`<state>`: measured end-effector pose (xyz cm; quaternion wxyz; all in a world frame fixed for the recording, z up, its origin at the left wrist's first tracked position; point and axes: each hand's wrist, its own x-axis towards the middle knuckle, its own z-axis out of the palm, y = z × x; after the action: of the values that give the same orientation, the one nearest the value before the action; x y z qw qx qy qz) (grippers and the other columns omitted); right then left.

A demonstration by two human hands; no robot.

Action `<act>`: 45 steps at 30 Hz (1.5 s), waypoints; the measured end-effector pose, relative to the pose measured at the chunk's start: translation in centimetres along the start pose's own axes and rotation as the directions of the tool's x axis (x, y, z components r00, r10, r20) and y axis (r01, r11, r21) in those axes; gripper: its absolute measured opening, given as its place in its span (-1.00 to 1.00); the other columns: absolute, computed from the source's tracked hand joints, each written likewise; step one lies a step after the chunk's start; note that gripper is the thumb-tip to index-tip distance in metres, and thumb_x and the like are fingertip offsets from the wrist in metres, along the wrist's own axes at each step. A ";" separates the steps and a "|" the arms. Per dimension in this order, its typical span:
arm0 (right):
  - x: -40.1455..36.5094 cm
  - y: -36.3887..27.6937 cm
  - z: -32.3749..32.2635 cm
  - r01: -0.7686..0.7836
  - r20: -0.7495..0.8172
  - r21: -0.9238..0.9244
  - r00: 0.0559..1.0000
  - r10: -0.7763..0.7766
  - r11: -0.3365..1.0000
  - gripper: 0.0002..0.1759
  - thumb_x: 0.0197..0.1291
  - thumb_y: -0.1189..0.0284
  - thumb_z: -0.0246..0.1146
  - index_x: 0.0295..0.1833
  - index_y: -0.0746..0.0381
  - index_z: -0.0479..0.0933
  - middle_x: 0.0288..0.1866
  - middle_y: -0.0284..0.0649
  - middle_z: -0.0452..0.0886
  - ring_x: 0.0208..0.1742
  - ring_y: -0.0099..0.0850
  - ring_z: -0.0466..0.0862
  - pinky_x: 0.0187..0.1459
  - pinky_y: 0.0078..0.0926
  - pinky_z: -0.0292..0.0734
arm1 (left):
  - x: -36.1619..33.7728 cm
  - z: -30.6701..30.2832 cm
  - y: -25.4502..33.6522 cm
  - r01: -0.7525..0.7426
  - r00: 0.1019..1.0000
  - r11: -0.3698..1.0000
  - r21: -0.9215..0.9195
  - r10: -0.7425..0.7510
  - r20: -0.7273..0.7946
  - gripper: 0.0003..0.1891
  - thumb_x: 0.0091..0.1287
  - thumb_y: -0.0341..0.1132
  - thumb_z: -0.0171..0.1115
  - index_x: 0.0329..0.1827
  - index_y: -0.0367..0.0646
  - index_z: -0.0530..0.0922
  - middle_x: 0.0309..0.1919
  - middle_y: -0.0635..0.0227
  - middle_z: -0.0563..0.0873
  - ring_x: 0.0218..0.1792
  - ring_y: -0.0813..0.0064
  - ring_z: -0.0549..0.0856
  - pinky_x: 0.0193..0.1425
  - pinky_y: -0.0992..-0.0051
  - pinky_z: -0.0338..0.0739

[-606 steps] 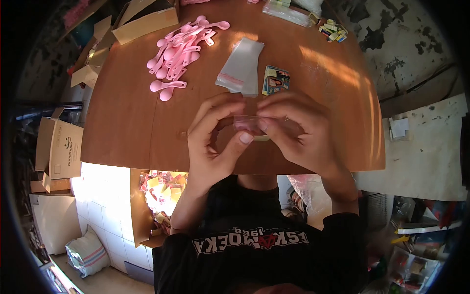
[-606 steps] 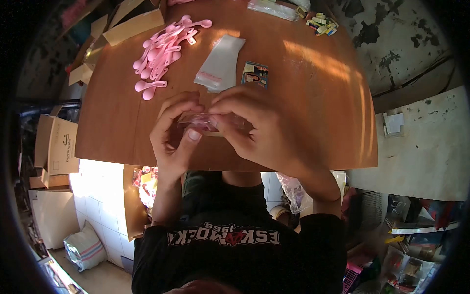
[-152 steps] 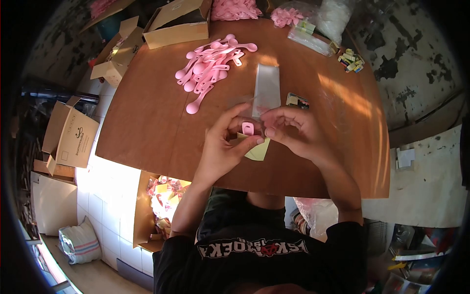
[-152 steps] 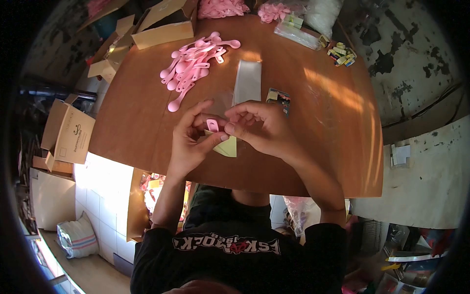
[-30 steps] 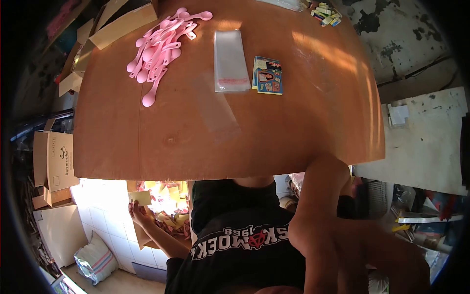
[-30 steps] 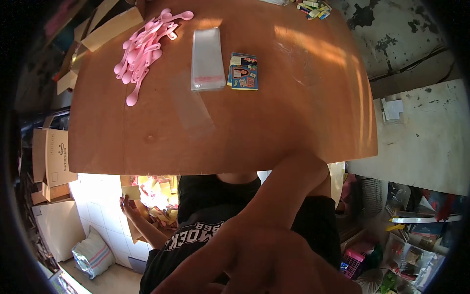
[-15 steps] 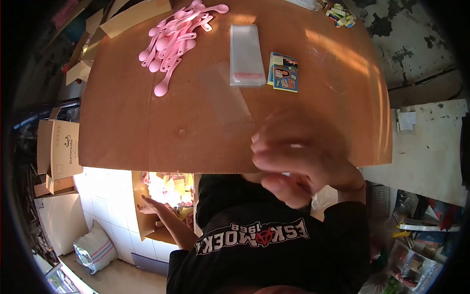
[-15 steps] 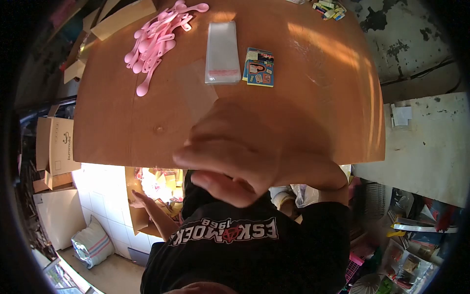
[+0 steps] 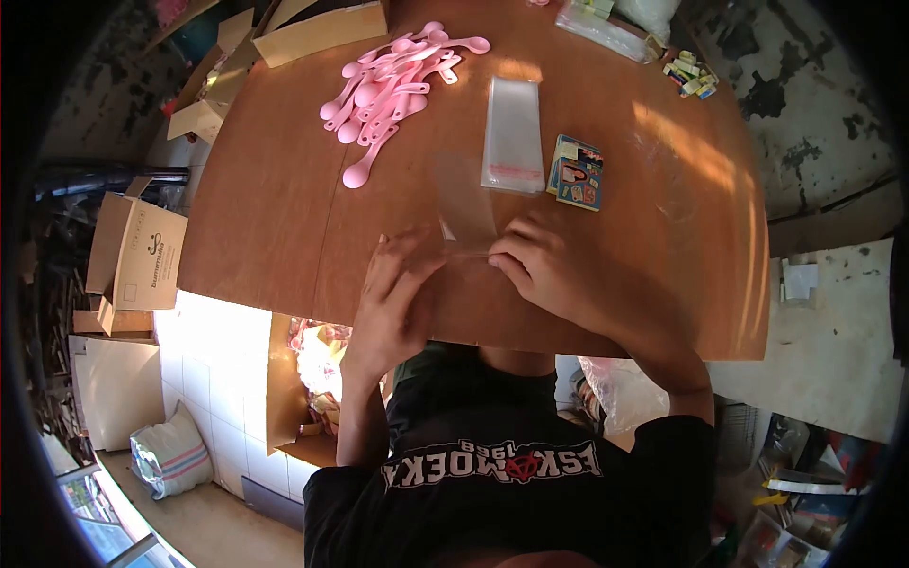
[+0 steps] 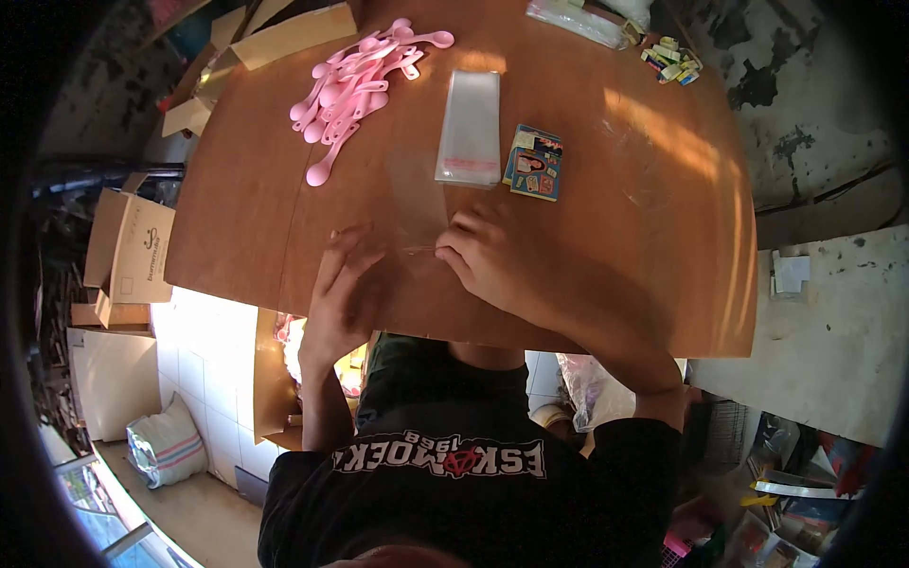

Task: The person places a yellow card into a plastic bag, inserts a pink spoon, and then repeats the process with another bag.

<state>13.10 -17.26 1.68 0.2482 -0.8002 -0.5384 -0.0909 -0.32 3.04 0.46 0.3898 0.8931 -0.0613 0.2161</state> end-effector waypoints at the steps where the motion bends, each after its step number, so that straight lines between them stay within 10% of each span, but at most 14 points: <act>1: -0.1 -0.6 -0.5 -0.083 0.059 0.172 0.996 0.074 0.982 -0.86 0.25 0.40 0.31 -0.22 0.25 0.66 -0.24 -0.24 0.60 -0.22 -0.20 0.61 -0.16 -0.31 0.54 | 0.6 0.7 0.8 -0.013 0.998 0.996 0.090 0.006 0.070 -0.52 0.01 -0.65 0.25 0.06 -0.11 0.61 0.33 0.19 0.47 0.45 0.09 0.37 0.53 -0.06 0.13; 7: -0.9 -0.5 -3.7 -0.255 0.223 0.632 0.964 0.143 0.732 -0.86 0.23 0.42 0.35 -0.18 0.26 0.67 -0.24 -0.20 0.61 -0.16 -0.16 0.64 -0.12 -0.30 0.54 | 2.1 2.2 0.4 -0.066 0.991 0.984 -0.164 0.083 0.100 -0.74 0.10 -0.55 0.42 -0.13 -0.15 0.68 -0.10 0.31 0.74 0.12 0.21 0.69 0.41 0.10 0.36; 10: -1.0 3.4 -4.7 -0.176 0.093 0.327 0.984 0.153 0.928 -0.80 0.17 0.47 0.38 -0.09 0.27 0.65 -0.20 -0.17 0.60 -0.15 -0.13 0.63 -0.09 -0.25 0.55 | 2.0 2.5 1.3 0.161 0.987 0.906 -0.392 -0.150 0.057 -0.86 0.21 -0.60 0.35 -0.19 -0.26 0.71 -0.33 0.24 0.79 -0.13 0.35 0.80 0.05 0.42 0.66; 12: -1.6 5.9 -4.1 -0.173 -0.143 -0.214 0.979 0.144 0.961 -0.71 0.14 0.47 0.36 -0.01 0.29 0.60 -0.10 -0.15 0.61 -0.13 -0.14 0.64 -0.03 -0.21 0.56 | 2.3 2.4 1.5 0.267 0.954 0.824 -0.500 -0.299 0.016 -0.86 0.25 -0.62 0.33 -0.14 -0.35 0.70 -0.26 0.19 0.80 -0.13 0.47 0.78 -0.04 0.54 0.66; 25: -2.5 8.8 -4.1 -0.354 -0.083 0.092 0.928 0.362 0.931 -0.85 0.04 0.52 0.41 -0.24 0.28 0.66 -0.18 -0.15 0.69 -0.17 -0.07 0.68 -0.12 -0.23 0.60 | 2.8 2.7 0.8 0.204 0.918 0.524 -0.827 -0.395 -0.024 -0.66 0.35 -0.55 0.30 0.18 -0.37 0.53 -0.12 0.13 0.78 -0.11 0.52 0.74 0.01 0.53 0.62; 34: -0.7 5.6 -7.5 -0.204 -0.257 -0.388 0.960 0.107 0.899 -0.85 0.09 0.53 0.39 -0.18 0.23 0.66 -0.25 -0.13 0.69 -0.32 -0.17 0.68 -0.28 -0.28 0.55 | 3.1 2.2 0.3 0.283 0.889 0.559 -0.779 -0.457 -0.005 -0.68 0.34 -0.58 0.29 0.15 -0.40 0.56 -0.18 0.16 0.79 -0.19 0.54 0.76 -0.04 0.59 0.62; 39: -0.6 2.1 -7.9 -0.218 -0.364 0.455 0.840 0.403 0.863 -0.87 0.24 0.51 0.37 -0.14 0.34 0.64 -0.26 -0.23 0.70 -0.33 -0.53 0.65 -0.25 -0.59 0.52 | 3.2 2.2 0.3 0.354 0.890 0.565 -0.745 -0.448 0.084 -0.70 0.34 -0.59 0.28 0.12 -0.40 0.58 -0.20 0.19 0.79 -0.22 0.56 0.76 -0.07 0.59 0.64; 45: 1.7 0.0 -6.7 -0.142 -0.329 0.702 0.804 0.495 0.697 -0.86 0.26 0.52 0.36 -0.14 0.37 0.64 -0.37 -0.34 0.66 -0.28 -0.68 0.60 -0.22 -0.68 0.49 | 3.2 2.3 1.5 0.373 0.913 0.506 -0.778 -0.348 0.212 -0.74 0.33 -0.59 0.30 0.08 -0.38 0.61 -0.20 0.19 0.78 -0.22 0.51 0.76 -0.08 0.56 0.66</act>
<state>14.58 -19.18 8.13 0.6496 -0.6963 -0.3003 -0.0548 2.94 0.51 1.45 0.7855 0.6146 0.0296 0.0665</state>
